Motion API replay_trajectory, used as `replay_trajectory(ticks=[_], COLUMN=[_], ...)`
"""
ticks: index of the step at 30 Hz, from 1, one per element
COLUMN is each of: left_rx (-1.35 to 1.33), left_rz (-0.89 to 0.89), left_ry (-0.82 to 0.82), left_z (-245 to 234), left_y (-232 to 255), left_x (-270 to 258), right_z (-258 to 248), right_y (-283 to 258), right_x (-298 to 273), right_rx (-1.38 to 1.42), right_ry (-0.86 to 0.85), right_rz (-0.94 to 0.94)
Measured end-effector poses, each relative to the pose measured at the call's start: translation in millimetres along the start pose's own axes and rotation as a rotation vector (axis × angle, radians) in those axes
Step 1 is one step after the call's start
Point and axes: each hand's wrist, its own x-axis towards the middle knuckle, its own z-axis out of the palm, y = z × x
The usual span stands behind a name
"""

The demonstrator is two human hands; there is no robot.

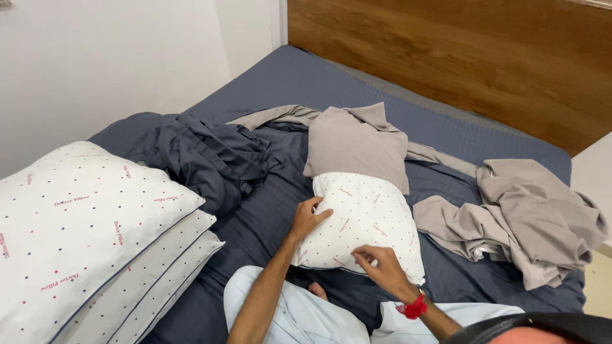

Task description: The person puts a pillowcase over a pillow by tucking the pillow into the opening and smoothing the fabric by hand.

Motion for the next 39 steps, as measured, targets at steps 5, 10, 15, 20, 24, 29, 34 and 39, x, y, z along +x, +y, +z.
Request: replay_trajectory(ticks=[5, 10, 15, 20, 24, 29, 34, 39], left_rx=[-0.146, -0.545, -0.892, -0.918, -0.897, -0.773, -0.594, -0.493], left_rz=[0.154, -0.157, -0.165, -0.067, -0.104, -0.095, -0.188, -0.183], left_ry=[0.186, 0.218, 0.043, -0.038, -0.013, 0.028, 0.097, 0.056], left_z=[15, 31, 30, 22, 21, 23, 7, 15], left_y=[-42, -74, -76, -65, -64, -73, -53, -62], left_x=[16, 27, 34, 33, 30, 35, 26, 28], right_z=[-3, 14, 52, 72, 70, 58, 16, -53], right_y=[-51, -38, 27, 58, 56, 46, 33, 94], right_x=[102, 217, 286, 306, 309, 290, 243, 139], right_rx=[-0.185, -0.415, -0.779, -1.076, -1.079, -0.932, -0.674, -0.302], right_ry=[0.17, 0.105, -0.042, 0.014, -0.066, -0.054, 0.195, 0.61], right_rz=[-0.359, -0.475, -0.553, -0.668, -0.67, -0.679, -0.588, -0.086])
